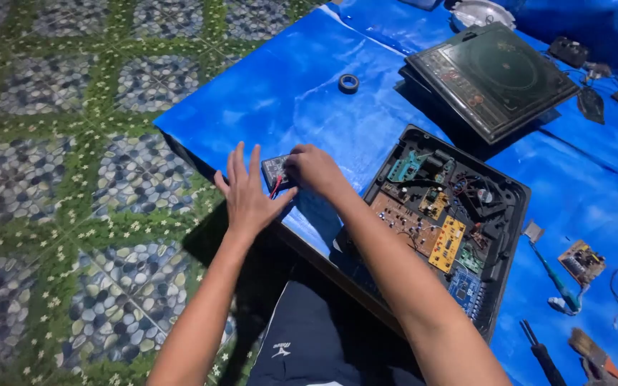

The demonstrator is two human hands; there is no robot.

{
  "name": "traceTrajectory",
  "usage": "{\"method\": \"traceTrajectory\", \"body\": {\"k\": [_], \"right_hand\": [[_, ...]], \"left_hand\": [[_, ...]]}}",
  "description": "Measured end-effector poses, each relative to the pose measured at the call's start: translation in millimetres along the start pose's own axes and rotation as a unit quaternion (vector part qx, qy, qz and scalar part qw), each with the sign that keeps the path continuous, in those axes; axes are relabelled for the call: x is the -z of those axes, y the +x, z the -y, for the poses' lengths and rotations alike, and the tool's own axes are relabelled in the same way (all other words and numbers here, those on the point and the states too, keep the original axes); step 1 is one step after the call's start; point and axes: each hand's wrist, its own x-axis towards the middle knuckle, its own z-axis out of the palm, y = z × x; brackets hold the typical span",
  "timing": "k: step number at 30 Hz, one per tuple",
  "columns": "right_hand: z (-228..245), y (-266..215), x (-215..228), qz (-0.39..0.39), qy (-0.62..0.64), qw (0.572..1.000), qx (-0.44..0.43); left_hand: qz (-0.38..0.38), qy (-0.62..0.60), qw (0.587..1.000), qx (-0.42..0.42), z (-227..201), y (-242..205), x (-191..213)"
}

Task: Testing and soldering electronic components on a circuit board during an appliance repair.

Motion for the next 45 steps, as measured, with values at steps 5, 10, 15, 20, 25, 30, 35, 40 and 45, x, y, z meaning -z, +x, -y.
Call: {"method": "traceTrajectory", "body": {"k": [5,10,15,20,25,30,35,40,45], "right_hand": [[-9,-1,-17,-0.042,0.056,0.998,0.006],[-20,-3,-58,-0.086,0.086,0.993,0.002],[-21,6,-83,-0.162,0.061,0.985,0.013],[0,-7,-26,-0.142,0.076,0.987,0.022],[16,-33,29,-0.092,0.155,0.984,0.006],[19,-101,153,-0.050,0.193,0.974,-0.108],[-22,-224,257,-0.160,0.178,0.944,-0.227],[-71,-361,273,-0.243,0.068,0.862,-0.440],[-86,-454,244,-0.161,-0.034,0.814,-0.557]], "left_hand": [[0.042,0.085,0.995,-0.032,33,6,-64],[0.071,0.117,0.990,-0.023,40,4,-76],[0.039,0.100,0.994,-0.009,55,-1,-88],[0.050,0.062,0.997,-0.013,27,-2,-69],[0.030,0.073,0.997,-0.008,22,-3,-67],[0.088,0.046,0.994,0.043,-27,-5,-25],[-0.056,-0.028,0.995,-0.072,-73,-36,7],[-0.071,-0.099,0.991,-0.048,-101,-62,1],[0.043,-0.193,0.980,0.009,-129,-55,-20]]}}
